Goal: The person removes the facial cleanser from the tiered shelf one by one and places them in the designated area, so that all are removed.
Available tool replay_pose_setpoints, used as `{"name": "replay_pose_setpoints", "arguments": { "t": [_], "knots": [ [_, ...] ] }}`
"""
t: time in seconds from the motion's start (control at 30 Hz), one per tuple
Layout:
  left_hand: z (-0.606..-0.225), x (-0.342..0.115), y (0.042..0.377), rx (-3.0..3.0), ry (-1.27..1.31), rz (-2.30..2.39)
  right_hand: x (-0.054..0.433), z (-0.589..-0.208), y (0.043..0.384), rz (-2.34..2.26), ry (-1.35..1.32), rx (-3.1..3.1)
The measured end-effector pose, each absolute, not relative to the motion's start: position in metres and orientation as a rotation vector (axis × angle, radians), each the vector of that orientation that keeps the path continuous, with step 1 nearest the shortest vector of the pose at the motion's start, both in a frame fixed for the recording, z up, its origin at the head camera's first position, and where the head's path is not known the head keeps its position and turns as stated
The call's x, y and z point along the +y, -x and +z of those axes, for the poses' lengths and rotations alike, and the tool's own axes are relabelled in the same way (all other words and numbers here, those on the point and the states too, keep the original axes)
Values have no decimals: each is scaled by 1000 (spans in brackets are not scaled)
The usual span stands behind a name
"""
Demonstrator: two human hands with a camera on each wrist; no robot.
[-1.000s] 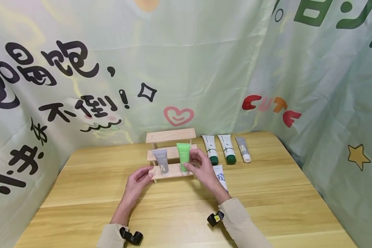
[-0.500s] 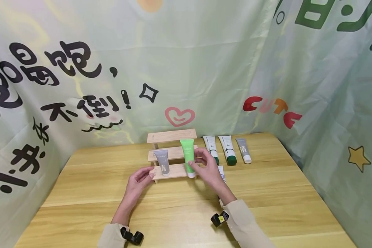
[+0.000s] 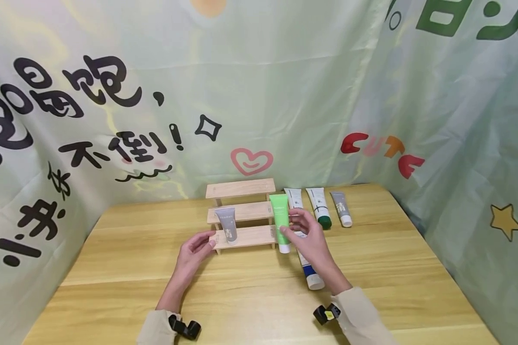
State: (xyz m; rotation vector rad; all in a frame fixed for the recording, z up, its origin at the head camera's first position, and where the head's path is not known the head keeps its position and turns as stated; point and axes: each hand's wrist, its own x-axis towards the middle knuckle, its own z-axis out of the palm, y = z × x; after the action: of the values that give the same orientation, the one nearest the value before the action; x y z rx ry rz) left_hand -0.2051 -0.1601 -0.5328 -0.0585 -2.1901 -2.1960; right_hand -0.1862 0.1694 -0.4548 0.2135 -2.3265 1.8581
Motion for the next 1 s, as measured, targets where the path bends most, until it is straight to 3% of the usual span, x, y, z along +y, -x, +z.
{"name": "replay_pose_setpoints", "arguments": {
  "t": [1.0],
  "knots": [
    [-533, -160, 206, -2184, 84, -2195, 234, -464, 154, 1483, -86, -2534]
  ]
}}
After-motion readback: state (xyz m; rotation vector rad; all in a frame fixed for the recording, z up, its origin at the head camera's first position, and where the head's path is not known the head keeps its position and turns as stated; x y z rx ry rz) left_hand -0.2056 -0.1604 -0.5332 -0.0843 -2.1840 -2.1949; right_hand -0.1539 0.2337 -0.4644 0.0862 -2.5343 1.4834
